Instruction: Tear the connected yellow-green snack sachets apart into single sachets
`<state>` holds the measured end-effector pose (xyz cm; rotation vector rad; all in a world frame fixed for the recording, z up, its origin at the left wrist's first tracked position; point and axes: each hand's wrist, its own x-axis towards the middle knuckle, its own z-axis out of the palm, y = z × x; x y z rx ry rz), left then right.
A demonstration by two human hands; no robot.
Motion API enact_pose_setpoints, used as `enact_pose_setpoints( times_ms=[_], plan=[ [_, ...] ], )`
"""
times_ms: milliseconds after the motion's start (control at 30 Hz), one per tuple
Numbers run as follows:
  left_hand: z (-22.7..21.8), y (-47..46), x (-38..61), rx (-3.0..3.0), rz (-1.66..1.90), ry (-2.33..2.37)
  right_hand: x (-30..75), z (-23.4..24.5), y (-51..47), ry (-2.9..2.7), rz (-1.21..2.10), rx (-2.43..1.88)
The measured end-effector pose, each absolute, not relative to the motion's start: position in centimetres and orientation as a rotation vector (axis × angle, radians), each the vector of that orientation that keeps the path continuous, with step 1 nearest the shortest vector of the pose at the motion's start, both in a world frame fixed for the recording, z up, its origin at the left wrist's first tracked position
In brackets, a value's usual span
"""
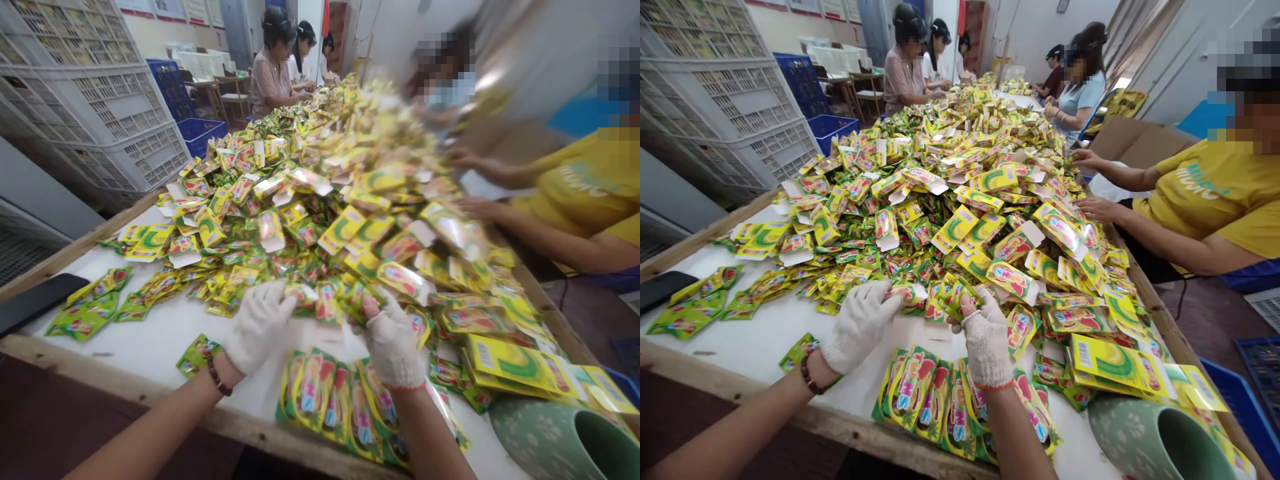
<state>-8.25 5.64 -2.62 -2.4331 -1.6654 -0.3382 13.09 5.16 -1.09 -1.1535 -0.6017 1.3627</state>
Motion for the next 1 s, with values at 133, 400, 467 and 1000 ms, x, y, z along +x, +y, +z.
enact_pose_setpoints(
  times_ms=[133,400,467,1000],
  plan=[
    [-3.7,5.1,-9.5,-2.543,-0.352,-1.691,12.5,-1.5,4.8,-0.733,1.353,-1.193],
    [-3.1,5.6,-9.1,-2.619,-0.464,-1.855,11.1,-1.3,4.4,-0.947,1.293,-1.363],
    [-2.6,4.6,-9.0,-2.653,-0.494,-1.824,11.0,-1.4,4.2,-1.048,1.297,-1.382],
    [-1.2,1.6,-7.7,-2.673,-0.606,-1.469,10.6,-0.6,3.8,-1.765,1.136,-1.351]
  ],
)
